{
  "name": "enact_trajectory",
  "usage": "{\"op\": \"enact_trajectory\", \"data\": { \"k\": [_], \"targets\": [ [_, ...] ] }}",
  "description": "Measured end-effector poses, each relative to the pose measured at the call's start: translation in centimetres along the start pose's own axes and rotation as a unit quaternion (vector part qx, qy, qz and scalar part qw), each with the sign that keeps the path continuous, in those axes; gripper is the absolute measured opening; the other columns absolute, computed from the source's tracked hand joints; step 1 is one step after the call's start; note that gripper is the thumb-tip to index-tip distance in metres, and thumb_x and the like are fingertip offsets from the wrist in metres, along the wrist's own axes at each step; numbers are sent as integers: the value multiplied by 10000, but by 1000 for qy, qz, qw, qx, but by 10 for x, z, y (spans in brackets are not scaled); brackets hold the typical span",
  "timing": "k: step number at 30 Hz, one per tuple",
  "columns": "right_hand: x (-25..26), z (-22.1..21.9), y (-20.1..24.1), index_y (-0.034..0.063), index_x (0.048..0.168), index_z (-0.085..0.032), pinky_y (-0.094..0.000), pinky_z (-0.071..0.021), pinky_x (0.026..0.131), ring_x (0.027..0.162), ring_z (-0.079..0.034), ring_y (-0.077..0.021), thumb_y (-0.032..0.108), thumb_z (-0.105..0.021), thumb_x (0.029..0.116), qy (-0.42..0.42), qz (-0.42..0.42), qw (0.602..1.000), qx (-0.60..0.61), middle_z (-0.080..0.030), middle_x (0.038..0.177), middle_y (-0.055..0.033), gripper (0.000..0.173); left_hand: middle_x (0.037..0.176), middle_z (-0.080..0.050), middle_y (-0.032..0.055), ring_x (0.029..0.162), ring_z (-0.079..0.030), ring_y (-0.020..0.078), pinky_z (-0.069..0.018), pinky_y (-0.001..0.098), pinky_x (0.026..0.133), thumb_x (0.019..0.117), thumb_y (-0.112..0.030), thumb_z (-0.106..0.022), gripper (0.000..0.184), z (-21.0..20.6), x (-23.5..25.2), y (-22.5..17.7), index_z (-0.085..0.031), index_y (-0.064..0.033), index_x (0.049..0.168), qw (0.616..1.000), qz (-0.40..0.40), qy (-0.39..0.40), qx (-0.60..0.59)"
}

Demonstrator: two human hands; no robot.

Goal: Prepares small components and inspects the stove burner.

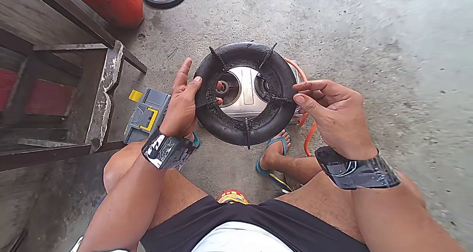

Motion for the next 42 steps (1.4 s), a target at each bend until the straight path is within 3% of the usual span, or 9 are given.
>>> {"op": "enact_trajectory", "data": {
  "k": [6, 12, 17, 22, 25, 32, 36, 42],
  "targets": [
    [1, -2, 0, 83, 1166, -711, -209, -603, 728, 825, -696, -64, 116, -701, 962, 8, 11, 1000, -12, -737, 995, 16, 206, 1236, -655, 155, 941, -732, 288, -645, 450, 738, 1129, -191, -338, 513, 2, -1, 1, -227, -311, 1616, 1000, 7, -5, 6],
    [1, -1, 1, 86, 1166, -713, -218, -607, 740, 819, -699, -69, 127, -690, 970, 7, 0, 1000, -17, -736, 979, 15, 201, 1216, -669, 155, 898, -744, 285, -650, 429, 703, 1130, -187, -333, 514, 0, -1, -1, -220, -307, 1617, 1000, 11, -11, 1],
    [0, 0, -1, 93, 1174, -711, -207, -596, 676, 780, -692, -65, 146, -700, 964, 9, -4, 1000, -25, -737, 965, 13, 216, 1205, -676, 153, 910, -744, 285, -651, 418, 703, 1132, -194, -334, 505, 0, -2, 0, -225, -305, 1612, 1000, 10, -9, 0],
    [0, -2, 0, 88, 1170, -709, -221, -612, 757, 848, -709, -75, 121, -723, 947, 13, -3, 1000, -18, -743, 991, 9, 226, 1191, -686, 145, 902, -747, 285, -650, 421, 717, 1129, -190, -331, 498, -1, -1, -2, -226, -282, 1606, 1000, -1, -5, 1],
    [0, -2, 0, 81, 1171, -705, -231, -614, 782, 879, -712, -87, 101, -727, 940, 11, -5, 1000, -14, -742, 1010, 0, 233, 1212, -657, 190, 971, -727, 342, -647, 488, 762, 1113, -133, -324, 528, -1, 6, -2, -190, -222, 1616, 1000, -14, -10, -24],
    [0, -3, -1, 83, 1169, -708, -233, -616, 777, 880, -714, -90, 99, -728, 936, 13, -4, 1000, -14, -742, 1012, -3, 234, 1212, -655, 187, 976, -727, 332, -646, 484, 761, 1113, -132, -322, 527, -1, 6, -2, -187, -216, 1615, 999, -17, -14, -29],
    [0, -3, -1, 85, 1162, -708, -233, -616, 774, 878, -708, -90, 99, -731, 930, 17, 0, 1000, -7, -732, 1017, -3, 234, 1253, -661, 162, 962, -737, 311, -649, 446, 741, 1122, -184, -346, 512, 0, 1, -2, -226, -281, 1610, 999, 2, -21, -24],
    [0, -3, -2, 83, 1173, -706, -247, -621, 778, 888, -715, -104, 101, -733, 933, 19, -4, 1000, -17, -738, 1017, -13, 242, 1209, -664, 188, 980, -728, 339, -646, 491, 757, 1113, -144, -329, 531, 0, 7, -3, -186, -223, 1618, 999, -15, -17, -41]
  ]
}}
Point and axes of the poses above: each hand's wrist, its own x-axis towards the middle knuckle, its own z-axis out of the back of the hand, y = z × x, the point moved 5 cm from there along x, towards the middle knuckle
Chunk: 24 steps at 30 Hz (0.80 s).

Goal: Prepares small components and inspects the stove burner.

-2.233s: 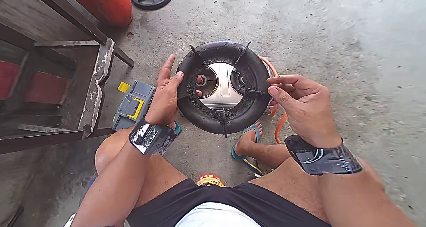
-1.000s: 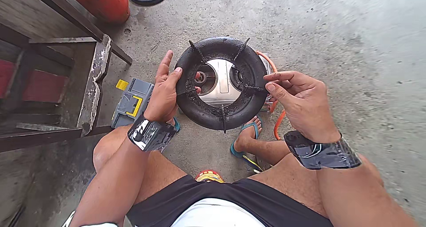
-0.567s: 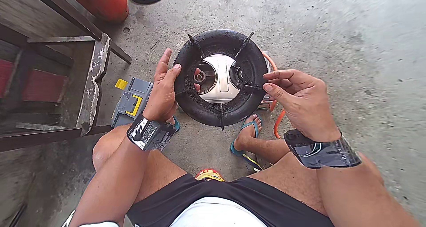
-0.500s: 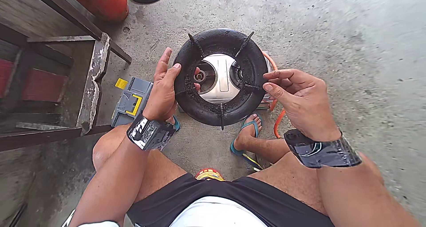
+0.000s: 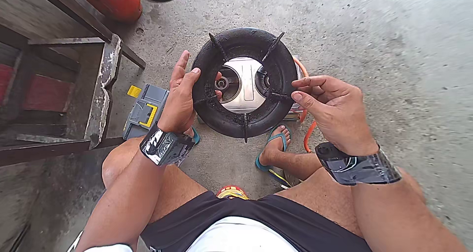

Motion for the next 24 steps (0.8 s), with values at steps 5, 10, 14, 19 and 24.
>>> {"op": "enact_trajectory", "data": {
  "k": [5, 10, 14, 19, 24],
  "targets": [
    [0, -1, 1, 85, 1169, -707, -245, -622, 766, 878, -716, -104, 99, -727, 935, 2, -1, 1000, -1, -739, 1009, -12, 235, 1209, -666, 183, 969, -731, 334, -647, 485, 748, 1111, -142, -327, 532, 1, 0, 0, -177, -222, 1616, 1000, -2, 4, 4],
    [0, -1, 1, 81, 1173, -705, -238, -619, 784, 890, -714, -93, 93, -730, 933, 6, 4, 1000, -2, -739, 1019, -6, 243, 1222, -658, 187, 970, -729, 336, -648, 477, 741, 1110, -146, -338, 545, 1, 0, 0, -166, -226, 1622, 1000, -2, 3, 6],
    [-1, -1, 1, 73, 1172, -700, -238, -618, 791, 892, -713, -90, 87, -732, 929, 5, 3, 1000, 1, -738, 1022, -7, 246, 1243, -645, 191, 982, -727, 343, -650, 481, 738, 1108, -142, -346, 542, 2, 0, 0, -178, -220, 1617, 1000, -1, 2, 2],
    [-1, -2, 1, 77, 1172, -702, -239, -619, 784, 889, -714, -92, 87, -732, 929, 8, 5, 1000, 2, -738, 1011, -6, 245, 1238, -650, 184, 990, -727, 338, -649, 483, 745, 1106, -136, -348, 542, 2, 0, -1, -183, -222, 1616, 1000, -2, 0, 2],
    [0, -2, 1, 80, 1170, -702, -227, -614, 785, 889, -709, -83, 78, -730, 929, 4, 1, 1000, 11, -735, 1013, -1, 243, 1222, -652, 191, 982, -726, 336, -647, 482, 752, 1104, -131, -340, 547, 1, 1, 0, -162, -208, 1616, 1000, -6, 13, 2]
  ]
}}
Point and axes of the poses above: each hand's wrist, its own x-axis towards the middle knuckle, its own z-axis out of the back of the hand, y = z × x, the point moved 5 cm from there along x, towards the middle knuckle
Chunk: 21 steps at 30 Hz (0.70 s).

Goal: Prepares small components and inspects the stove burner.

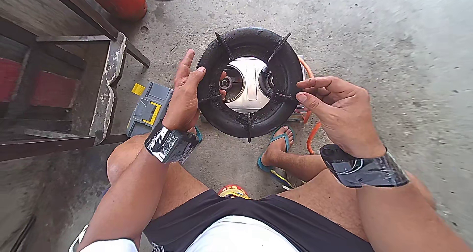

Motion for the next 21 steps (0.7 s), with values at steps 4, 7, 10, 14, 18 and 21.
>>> {"op": "enact_trajectory", "data": {
  "k": [4, 7, 10, 14, 18, 21],
  "targets": [
    [1, 2, -3, 118, 1174, -703, -206, -600, 698, 783, -683, -48, 168, -722, 933, 3, -2, 1000, -5, -724, 997, 43, 247, 1176, -671, 208, 928, -734, 333, -647, 478, 744, 1116, -150, -352, 543, 1, 0, 6, -173, -208, 1625, 1000, 10, 0, 5],
    [1, 4, -11, 108, 1137, -729, -208, -605, 742, 808, -706, -55, 224, -744, 913, 39, -10, 999, 2, -752, 985, 41, 253, 1153, -684, 163, 859, -726, 270, -632, 446, 713, 1121, -232, -377, 519, 1, -10, 13, -241, -328, 1612, 998, 52, -14, 41],
    [5, 4, -20, 76, 1061, -742, -186, -603, 733, 782, -709, -33, 187, -738, 887, 67, -36, 997, -17, -762, 925, 42, 207, 1149, -677, 185, 893, -721, 298, -630, 484, 774, 1123, -200, -392, 545, 0, -1, 18, -224, -305, 1631, 997, 70, -24, 35],
    [12, -3, -34, 71, 982, -759, -186, -595, 657, 696, -699, -41, 167, -749, 867, 63, -63, 996, 2, -761, 830, 26, 150, 1114, -684, 205, 895, -724, 278, -631, 436, 783, 1120, -159, -391, 565, 3, 10, 16, -186, -195, 1645, 997, 80, -20, 6],
    [17, -15, -44, 73, 934, -762, -206, -579, 574, 611, -674, -65, 142, -734, 863, 50, -104, 992, 44, -743, 762, 4, 103, 1233, -631, 201, 930, -699, 236, -613, 405, 795, 1114, -177, -394, 566, 9, 17, 3, -183, -99, 1634, 998, 50, 2, 28],
    [16, -30, -49, 82, 901, -754, -225, -583, 551, 578, -671, -84, 101, -715, 876, 48, -152, 981, 114, -733, 727, -18, 50, 1513, -459, 205, 1199, -618, 222, -552, 399, 969, 1117, -235, -364, 560, 21, 14, -6, -209, -57, 1624, 998, 22, 1, 51]
  ]
}}
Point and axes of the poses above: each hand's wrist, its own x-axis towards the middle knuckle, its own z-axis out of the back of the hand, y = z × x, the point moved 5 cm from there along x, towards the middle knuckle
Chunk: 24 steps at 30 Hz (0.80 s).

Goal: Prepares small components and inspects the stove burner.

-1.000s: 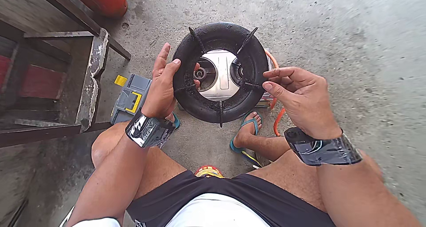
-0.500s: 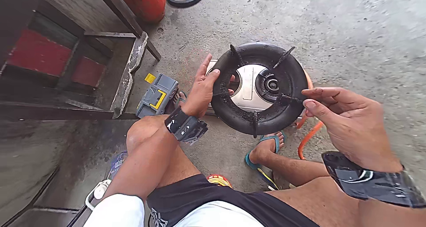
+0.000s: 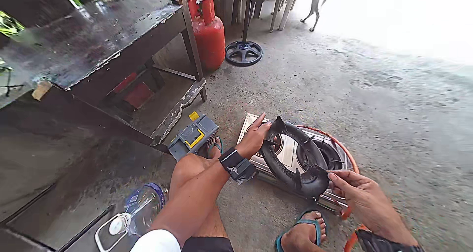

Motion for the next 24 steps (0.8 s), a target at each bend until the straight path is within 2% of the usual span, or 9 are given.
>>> {"op": "enact_trajectory", "data": {
  "k": [4, 7, 10, 13, 15, 18, 20, 22, 24],
  "targets": [
    [3, -17, -6, 50, 898, -740, -252, -600, 571, 600, -686, -112, 46, -695, 893, 13, -46, 993, 108, -740, 767, -69, 45, 1643, -302, 168, 1371, -506, 252, -503, 466, 1055, 1113, -300, -328, 573, 15, -4, -8, -218, -83, 1631, 999, -35, -8, 0],
    [3, -31, -2, 18, 897, -732, -273, -614, 598, 626, -696, -135, 12, -689, 907, 24, -72, 983, 165, -741, 802, -108, 44, 1573, -401, 177, 1225, -621, 277, -583, 476, 937, 1099, -294, -343, 578, 22, -11, -14, -223, -92, 1627, 999, -44, -19, -26],
    [1, -35, 3, 1, 919, -733, -282, -612, 633, 668, -702, -140, 16, -711, 912, 39, -73, 983, 164, -744, 829, -113, 27, 1576, -406, 141, 1259, -593, 210, -563, 395, 970, 1075, -305, -385, 609, 21, -16, -16, -232, -83, 1621, 998, -62, -26, -1],
    [3, -36, 6, -12, 940, -731, -292, -611, 646, 685, -703, -143, 21, -739, 898, 50, -57, 985, 153, -740, 830, -113, 54, 1379, -572, 144, 989, -703, 214, -631, 371, 743, 1033, -255, -483, 663, 16, -16, -17, -224, -71, 1614, 996, -81, -36, 10],
    [1, -35, 4, -14, 962, -730, -295, -610, 647, 684, -700, -147, 20, -759, 881, 43, -57, 986, 149, -739, 839, -115, 92, 1327, -607, 144, 945, -715, 225, -637, 367, 701, 983, -210, -606, 756, 16, -17, -12, -215, -93, 1620, 995, -79, -46, 32],
    [-1, -29, 6, 18, 1278, -619, -310, -608, 642, 711, -695, -175, 8, -745, 883, 9, -68, 985, 159, -726, 936, -144, 415, 1475, -514, 148, 1099, -687, 204, -617, 371, 891, 933, -186, -687, 840, 16, -14, -6, -217, -92, 1623, 992, -87, -58, 72],
    [3, -26, 7, 98, 1503, -413, -308, -609, 643, 730, -711, -182, 7, -718, 897, 8, -81, 982, 170, -725, 978, -153, 684, 1448, -536, 157, 1088, -691, 202, -614, 365, 902, 946, -170, -678, 824, 13, -9, -8, -213, -81, 1621, 991, -95, -55, 79],
    [1, -24, -2, 73, 1538, -362, -303, -609, 663, 742, -705, -169, -9, -695, 909, 29, -103, 978, 180, -717, 986, -142, 717, 1315, -642, 141, 1029, -713, 198, -617, 359, 878, 983, -160, -653, 782, 10, -10, -4, -214, -137, 1630, 992, -74, -43, 94],
    [-4, -20, -11, 6, 1429, -492, -299, -623, 690, 755, -711, -159, -23, -694, 901, 59, -128, 973, 182, -719, 968, -119, 566, 1285, -663, 103, 979, -715, 192, -614, 369, 838, 1012, -192, -650, 766, 8, -12, 4, -210, -257, 1636, 992, -43, -23, 115]
  ]
}}
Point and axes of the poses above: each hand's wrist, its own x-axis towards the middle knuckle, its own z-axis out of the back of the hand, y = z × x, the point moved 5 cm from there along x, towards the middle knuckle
